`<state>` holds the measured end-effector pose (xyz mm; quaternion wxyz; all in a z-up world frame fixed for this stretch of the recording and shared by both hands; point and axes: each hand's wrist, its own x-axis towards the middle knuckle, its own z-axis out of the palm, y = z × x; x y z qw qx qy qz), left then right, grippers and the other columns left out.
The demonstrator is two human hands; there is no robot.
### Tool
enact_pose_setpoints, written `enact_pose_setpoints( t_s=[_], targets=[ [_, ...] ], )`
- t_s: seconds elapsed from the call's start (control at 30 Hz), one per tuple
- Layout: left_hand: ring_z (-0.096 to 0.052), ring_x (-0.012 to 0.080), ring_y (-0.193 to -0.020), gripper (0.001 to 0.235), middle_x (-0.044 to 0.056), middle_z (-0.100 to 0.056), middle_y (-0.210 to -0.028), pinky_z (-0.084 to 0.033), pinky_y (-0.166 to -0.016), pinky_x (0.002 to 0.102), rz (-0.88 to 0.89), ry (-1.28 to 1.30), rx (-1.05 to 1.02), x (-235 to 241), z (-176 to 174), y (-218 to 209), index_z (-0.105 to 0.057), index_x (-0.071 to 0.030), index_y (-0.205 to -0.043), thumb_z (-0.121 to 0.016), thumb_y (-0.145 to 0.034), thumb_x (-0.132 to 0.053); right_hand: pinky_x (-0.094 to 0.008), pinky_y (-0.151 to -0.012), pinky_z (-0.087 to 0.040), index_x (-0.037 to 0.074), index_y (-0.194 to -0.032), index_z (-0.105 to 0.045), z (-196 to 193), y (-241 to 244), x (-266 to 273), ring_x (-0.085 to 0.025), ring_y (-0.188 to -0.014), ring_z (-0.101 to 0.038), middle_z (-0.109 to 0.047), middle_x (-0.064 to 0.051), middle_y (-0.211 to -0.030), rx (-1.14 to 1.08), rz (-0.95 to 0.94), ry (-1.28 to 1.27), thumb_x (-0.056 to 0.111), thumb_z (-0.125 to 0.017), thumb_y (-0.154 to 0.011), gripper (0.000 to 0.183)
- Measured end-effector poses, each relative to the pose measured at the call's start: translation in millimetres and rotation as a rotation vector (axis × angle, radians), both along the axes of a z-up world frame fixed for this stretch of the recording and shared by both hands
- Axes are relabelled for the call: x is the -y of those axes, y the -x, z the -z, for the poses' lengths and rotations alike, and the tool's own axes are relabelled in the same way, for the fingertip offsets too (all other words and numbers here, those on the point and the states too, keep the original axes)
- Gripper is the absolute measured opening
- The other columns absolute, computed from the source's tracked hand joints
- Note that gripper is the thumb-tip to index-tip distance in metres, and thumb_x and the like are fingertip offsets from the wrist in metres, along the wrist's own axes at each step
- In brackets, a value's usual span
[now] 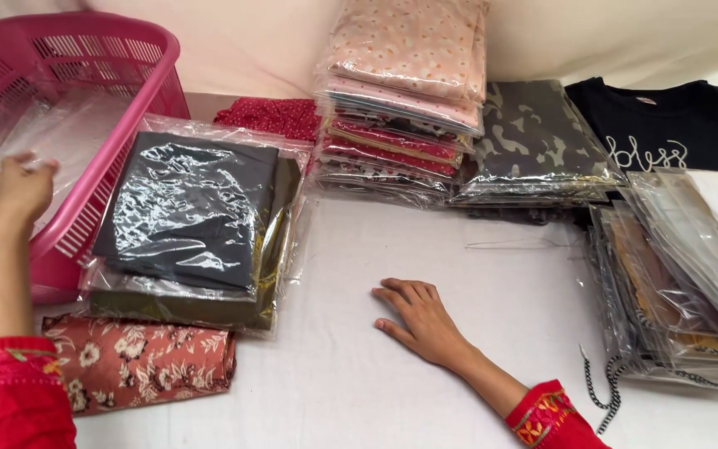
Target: The person folds various garments, including a pink polka-dot top and a red polka-dot top, and places them into clear plastic bags. They then stack the packaged items on a table alongside other pre-packaged clothes.
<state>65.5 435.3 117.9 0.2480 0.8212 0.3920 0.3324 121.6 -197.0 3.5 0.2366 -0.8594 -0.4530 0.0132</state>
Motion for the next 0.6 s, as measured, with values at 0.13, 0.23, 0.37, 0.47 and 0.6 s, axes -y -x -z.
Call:
enact_pose_setpoints(
  t_s=[0.13,0.23,0.37,0.47,0.6],
  targets=[
    [-0.035,0.0389,-0.148,0.074,0.021,-0.036,-0.161,-0.032,-0.118,0.055,0.082,0.286,-0.750,-122.7,54.3,-23.5,-0.036,-0.012,-0.160,-0.065,-0.099,-0.043,-0.044,-0.112,-0.033,0.015,-0.138,-0.059,-6.2,-4.3,-3.1,-0.024,-0.133,-0.045,-0.053,-0.007,-0.143,-0.075,0.031,0.021,0.048,-0.058,-0.098,0.052],
    [-0.044,0.0363,-0.136,0.069,0.019,-0.045,-0.149,-0.038,-0.112,0.051,0.137,0.220,-0.842,-147.8,70.7,-42.0,-0.042,-0.012,-0.154,-0.067,-0.097,-0.040,-0.044,-0.111,-0.034,0.015,-0.136,-0.060,-7.4,-8.3,-4.8,-0.023,-0.132,-0.045,-0.053,-0.006,-0.142,-0.109,0.050,0.044,0.047,-0.059,-0.097,0.050],
    [-0.064,0.0331,-0.108,0.054,0.019,-0.066,-0.122,-0.050,-0.097,0.047,0.209,0.172,-0.869,-167.4,105.7,-26.5,-0.060,-0.011,-0.141,-0.072,-0.093,-0.033,-0.044,-0.111,-0.033,0.017,-0.134,-0.062,-5.5,-6.0,-5.0,-0.022,-0.132,-0.045,-0.053,-0.005,-0.142,-0.138,0.055,0.072,0.046,-0.061,-0.096,0.048],
    [-0.078,0.0311,-0.089,0.046,0.019,-0.080,-0.103,-0.058,-0.087,0.044,0.283,0.114,-0.871,-165.6,108.1,-38.6,-0.073,-0.011,-0.132,-0.075,-0.090,-0.029,-0.044,-0.110,-0.033,0.017,-0.134,-0.062,-7.0,-5.5,-4.8,-0.023,-0.132,-0.044,-0.052,-0.005,-0.143,-0.147,0.058,0.076,0.045,-0.062,-0.096,0.047],
    [-0.078,0.0294,-0.085,0.038,0.020,-0.081,-0.099,-0.059,-0.083,0.042,0.372,0.048,-0.612,-189.8,122.2,-34.3,-0.077,-0.004,-0.120,-0.075,-0.090,-0.027,-0.045,-0.112,-0.033,0.018,-0.133,-0.063,-2.7,-6.1,-3.5,-0.023,-0.133,-0.043,-0.052,-0.004,-0.143,-0.154,0.050,0.077,0.045,-0.062,-0.096,0.045]
  ],
)
